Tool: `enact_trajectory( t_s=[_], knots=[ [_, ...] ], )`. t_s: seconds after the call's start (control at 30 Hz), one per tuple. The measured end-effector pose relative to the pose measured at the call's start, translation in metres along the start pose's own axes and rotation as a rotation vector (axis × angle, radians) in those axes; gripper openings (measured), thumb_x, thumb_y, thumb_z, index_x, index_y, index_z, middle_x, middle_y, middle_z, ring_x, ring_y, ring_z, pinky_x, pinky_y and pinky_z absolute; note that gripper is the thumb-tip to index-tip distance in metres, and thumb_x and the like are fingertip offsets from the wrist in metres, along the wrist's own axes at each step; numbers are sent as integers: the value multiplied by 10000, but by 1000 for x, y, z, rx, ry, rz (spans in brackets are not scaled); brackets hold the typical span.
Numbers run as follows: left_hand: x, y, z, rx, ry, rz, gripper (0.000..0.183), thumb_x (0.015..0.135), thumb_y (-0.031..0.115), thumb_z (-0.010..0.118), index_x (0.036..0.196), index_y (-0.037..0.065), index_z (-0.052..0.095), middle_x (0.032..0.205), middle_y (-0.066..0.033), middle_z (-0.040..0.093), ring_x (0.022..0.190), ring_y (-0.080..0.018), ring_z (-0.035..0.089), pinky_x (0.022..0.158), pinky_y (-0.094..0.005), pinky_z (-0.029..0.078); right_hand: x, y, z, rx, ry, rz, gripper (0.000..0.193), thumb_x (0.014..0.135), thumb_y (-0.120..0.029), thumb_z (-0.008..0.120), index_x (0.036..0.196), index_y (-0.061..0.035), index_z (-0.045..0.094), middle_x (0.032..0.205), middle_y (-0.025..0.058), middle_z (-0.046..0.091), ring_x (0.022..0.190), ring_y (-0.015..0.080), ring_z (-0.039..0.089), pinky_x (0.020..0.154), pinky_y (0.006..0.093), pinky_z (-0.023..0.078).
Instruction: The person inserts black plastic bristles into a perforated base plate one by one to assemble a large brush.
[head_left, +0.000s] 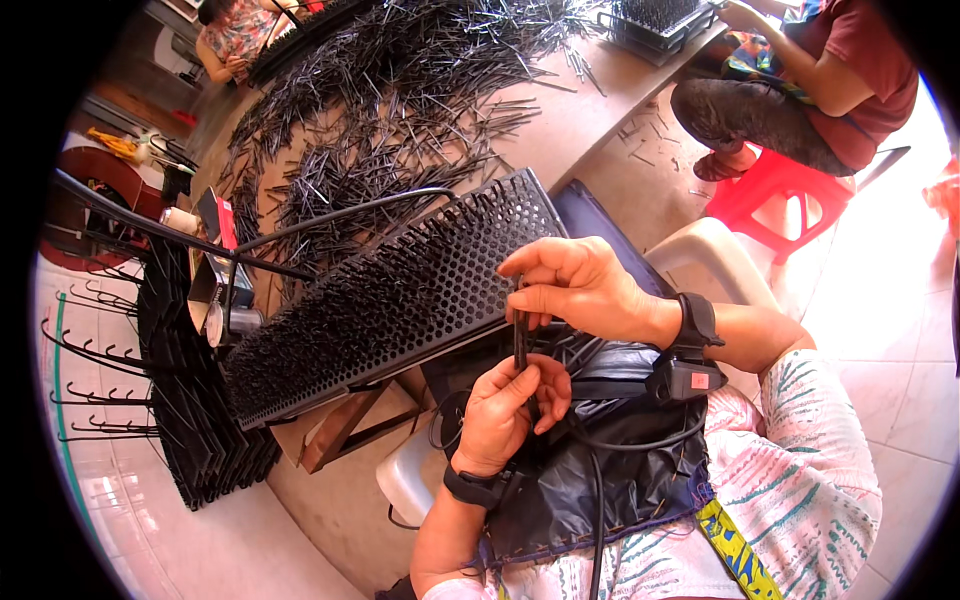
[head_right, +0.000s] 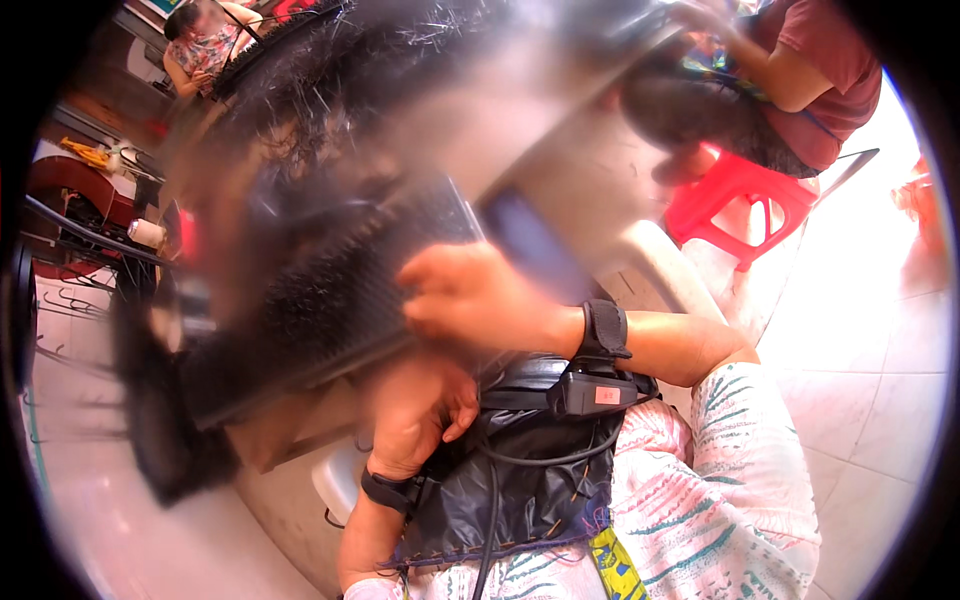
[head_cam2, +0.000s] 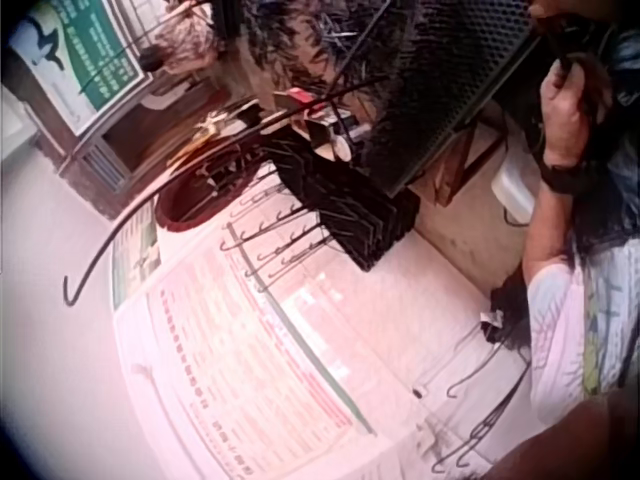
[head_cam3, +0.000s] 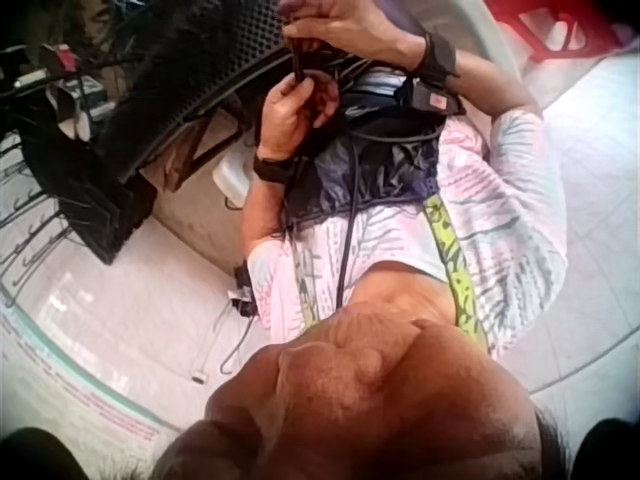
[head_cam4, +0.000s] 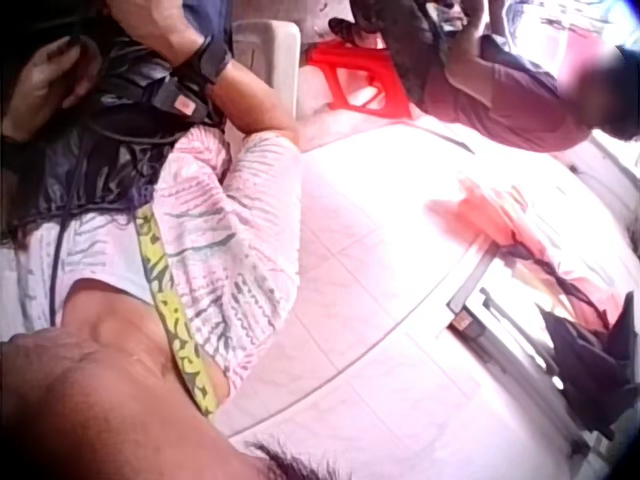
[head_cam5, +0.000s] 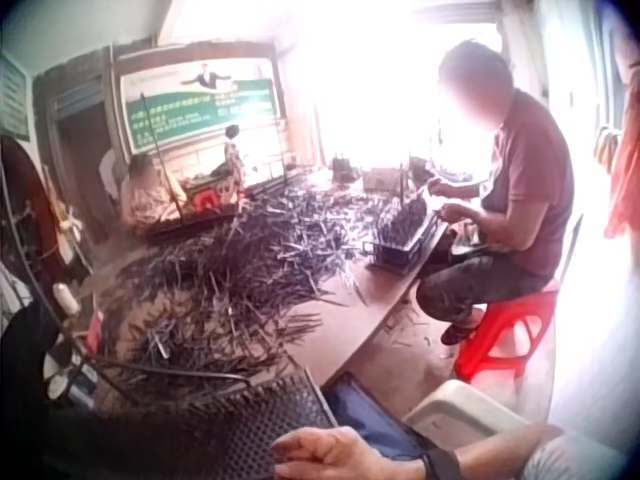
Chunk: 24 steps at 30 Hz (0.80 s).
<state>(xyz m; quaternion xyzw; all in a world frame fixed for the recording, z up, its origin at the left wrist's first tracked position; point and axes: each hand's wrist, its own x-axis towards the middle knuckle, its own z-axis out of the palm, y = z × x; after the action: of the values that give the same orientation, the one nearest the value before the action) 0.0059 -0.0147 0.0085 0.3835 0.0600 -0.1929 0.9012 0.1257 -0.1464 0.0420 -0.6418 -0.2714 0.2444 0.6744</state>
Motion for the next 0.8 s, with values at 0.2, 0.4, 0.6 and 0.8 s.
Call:
enact_trajectory(
  t_s=[0.2,0.4,0.6,0.8],
  knots=[
    [1,-1,-3,-22,-19,-20,234,874,189,438,958,-14,518,786,-113,567,598,-145,530,420,-190,357,2,3,-12,-26,82,13,128,784,-5,558,902,32,526,737,83,627,612,74,565,531,196,463],
    [0,-1,-1,-52,29,-21,222,879,178,425,966,-2,521,782,-115,571,599,-154,531,414,-189,351,27,-1,-40,-130,430,-285,135,798,14,532,928,38,509,770,95,625,688,92,577,591,192,464],
    [1,-2,-2,-68,40,-31,223,879,176,422,967,0,527,782,-111,571,602,-156,531,414,-188,349,55,13,-63,-558,470,-575,140,784,2,556,915,44,534,794,85,628,726,112,596,658,205,468],
    [0,-1,-2,-78,40,-32,229,873,185,434,967,1,534,781,-108,571,604,-155,532,416,-186,347,66,15,-62,-920,413,-849,143,718,-17,605,852,3,560,710,106,588,626,235,575,567,285,450]
  ],
)
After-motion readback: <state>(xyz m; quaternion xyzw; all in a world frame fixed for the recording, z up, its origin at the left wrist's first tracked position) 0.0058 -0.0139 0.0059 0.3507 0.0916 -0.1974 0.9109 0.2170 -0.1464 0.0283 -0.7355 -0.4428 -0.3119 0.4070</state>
